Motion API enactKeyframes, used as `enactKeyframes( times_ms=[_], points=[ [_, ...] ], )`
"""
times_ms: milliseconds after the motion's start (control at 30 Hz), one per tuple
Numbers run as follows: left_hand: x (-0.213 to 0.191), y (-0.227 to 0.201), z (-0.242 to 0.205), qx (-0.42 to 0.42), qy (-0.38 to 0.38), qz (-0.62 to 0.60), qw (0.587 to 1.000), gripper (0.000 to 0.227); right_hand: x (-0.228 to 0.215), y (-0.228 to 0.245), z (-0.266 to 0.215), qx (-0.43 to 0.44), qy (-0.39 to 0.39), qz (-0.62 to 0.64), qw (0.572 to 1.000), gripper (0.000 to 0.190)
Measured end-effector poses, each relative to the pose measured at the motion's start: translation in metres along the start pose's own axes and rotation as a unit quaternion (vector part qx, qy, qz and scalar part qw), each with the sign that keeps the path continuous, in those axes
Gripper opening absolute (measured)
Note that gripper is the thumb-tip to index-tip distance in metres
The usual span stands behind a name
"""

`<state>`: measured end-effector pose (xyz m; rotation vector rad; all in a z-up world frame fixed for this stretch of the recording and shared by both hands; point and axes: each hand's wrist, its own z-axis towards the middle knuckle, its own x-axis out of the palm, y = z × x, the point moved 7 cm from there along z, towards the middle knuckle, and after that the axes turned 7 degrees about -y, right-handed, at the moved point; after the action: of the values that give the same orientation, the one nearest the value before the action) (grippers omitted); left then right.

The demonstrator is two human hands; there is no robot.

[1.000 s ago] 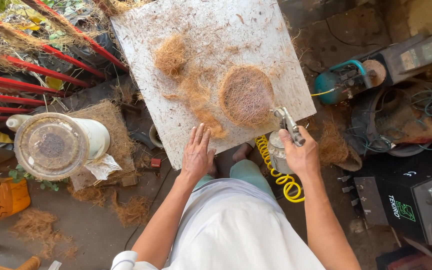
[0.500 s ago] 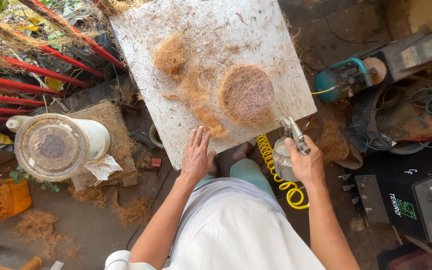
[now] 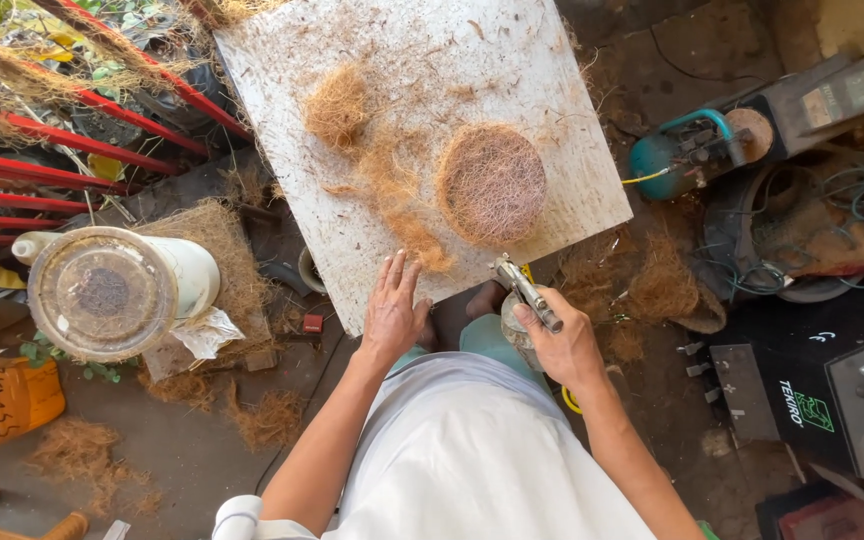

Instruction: The person sprays a circular coconut fiber mat with a spray gun, then uses a hairdryer to dry it. They then place the mat on a workbench and rub its surface with a green glass bottle to smooth or compact the fibers.

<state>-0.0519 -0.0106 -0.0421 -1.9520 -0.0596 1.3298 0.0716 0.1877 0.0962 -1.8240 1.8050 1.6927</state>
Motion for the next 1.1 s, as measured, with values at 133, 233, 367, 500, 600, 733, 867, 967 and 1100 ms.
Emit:
enactKeyframes(
  times_ms=[133,233,367,500,600,733,867,967,1100],
  points=[
    [0.003,0.008,-0.005,-0.014,-0.001,-0.013,1.0,0.063,0.005,-0.006,0.006,-0.01,0.002,0.0,1.0,0.036],
    [0.005,0.014,-0.007,-0.016,-0.011,-0.012,1.0,0.064,0.005,-0.018,0.016,-0.012,-0.014,-0.011,1.0,0.035],
    [0.002,0.015,-0.011,-0.021,-0.022,-0.021,0.999,0.063,-0.004,-0.026,0.034,-0.014,-0.04,-0.018,0.999,0.038],
    [0.007,0.018,-0.011,-0.028,-0.013,-0.017,0.999,0.064,-0.012,0.001,0.043,-0.041,-0.025,-0.053,0.997,0.037],
    [0.007,0.017,-0.01,-0.034,-0.016,-0.023,0.999,0.063,-0.012,0.025,0.049,-0.066,-0.003,-0.071,0.995,0.037],
    [0.004,0.017,-0.01,-0.046,-0.024,-0.023,0.998,0.062,-0.015,0.048,0.054,-0.083,0.013,-0.077,0.994,0.037],
    [-0.005,0.015,-0.014,-0.062,-0.031,-0.03,0.997,0.061,-0.02,0.033,0.08,-0.081,0.026,-0.077,0.993,0.042],
    [-0.002,0.019,-0.018,-0.084,-0.035,-0.033,0.995,0.06,-0.028,0.017,0.103,-0.088,0.003,-0.097,0.991,0.042],
    [0.003,0.018,-0.023,-0.106,-0.048,-0.02,0.993,0.059,-0.049,0.006,0.131,-0.08,-0.022,-0.12,0.989,0.04]
  ],
)
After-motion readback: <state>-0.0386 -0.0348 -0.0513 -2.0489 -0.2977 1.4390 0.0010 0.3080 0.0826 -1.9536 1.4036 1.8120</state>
